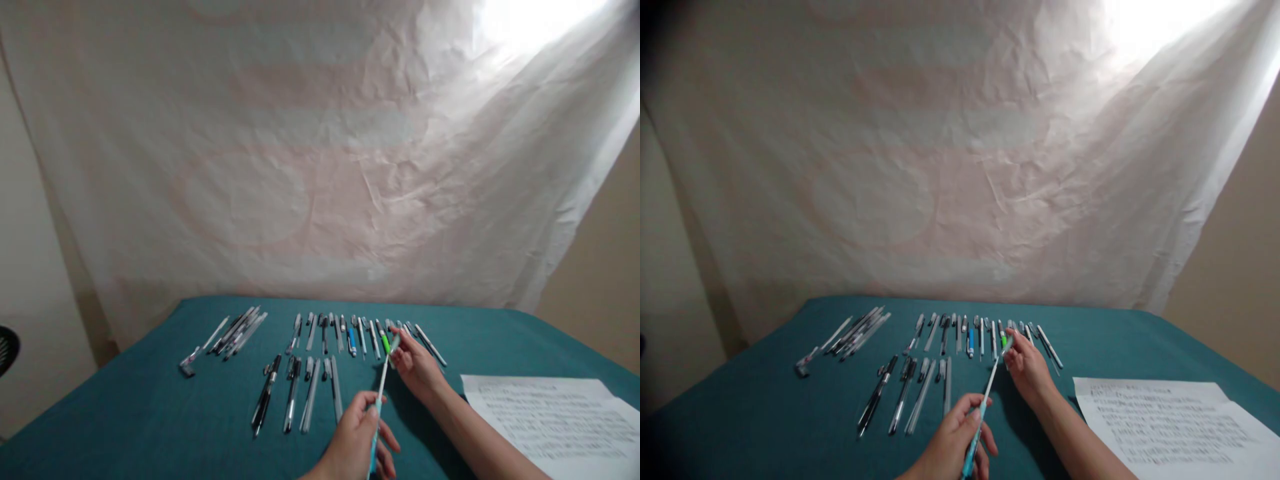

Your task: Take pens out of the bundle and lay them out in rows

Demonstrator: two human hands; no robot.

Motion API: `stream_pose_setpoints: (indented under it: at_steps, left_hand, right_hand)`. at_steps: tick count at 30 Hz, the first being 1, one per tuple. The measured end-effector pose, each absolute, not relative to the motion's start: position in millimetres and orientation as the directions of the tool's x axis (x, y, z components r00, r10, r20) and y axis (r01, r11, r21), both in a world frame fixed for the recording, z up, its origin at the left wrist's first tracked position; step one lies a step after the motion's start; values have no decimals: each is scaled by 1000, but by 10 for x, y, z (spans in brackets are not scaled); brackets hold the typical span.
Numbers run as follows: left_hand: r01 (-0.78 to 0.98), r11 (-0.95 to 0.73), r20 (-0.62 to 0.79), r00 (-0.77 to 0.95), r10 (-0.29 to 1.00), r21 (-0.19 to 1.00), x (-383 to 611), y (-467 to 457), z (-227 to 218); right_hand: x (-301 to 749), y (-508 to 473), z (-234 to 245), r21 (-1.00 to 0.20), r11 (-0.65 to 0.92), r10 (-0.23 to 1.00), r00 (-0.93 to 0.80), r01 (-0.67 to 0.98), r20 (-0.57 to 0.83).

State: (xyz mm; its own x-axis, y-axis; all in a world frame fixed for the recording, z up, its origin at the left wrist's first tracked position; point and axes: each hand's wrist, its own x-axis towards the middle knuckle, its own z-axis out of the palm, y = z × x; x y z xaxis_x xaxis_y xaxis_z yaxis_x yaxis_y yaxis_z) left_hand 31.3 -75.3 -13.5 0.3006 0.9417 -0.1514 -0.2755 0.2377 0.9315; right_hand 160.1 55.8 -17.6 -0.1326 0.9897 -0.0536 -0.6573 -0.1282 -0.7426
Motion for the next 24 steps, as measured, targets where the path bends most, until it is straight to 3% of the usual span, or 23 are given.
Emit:
stream_pose_setpoints:
  at_steps: [11, 15, 19, 24]
  left_hand:
    - [-308, 147, -102, 157, 982, 940, 326, -782, -173]
    - [-333, 99, -87, 49, 995, 938, 318, -794, -138]
    - [-347, 69, -70, 11, 998, 935, 313, -801, -128]
    - [-352, 51, -58, -10, 998, 935, 312, -795, -156]
  right_hand:
    - [1514, 495, -291, -875, -94, 989, -141, -475, -30]
    - [1430, 338, -189, -967, 82, 980, -160, -242, 123]
    - [1364, 197, -105, -943, 334, 922, -209, 1, 326]
    - [1248, 128, -157, -914, 387, 884, -330, 119, 331]
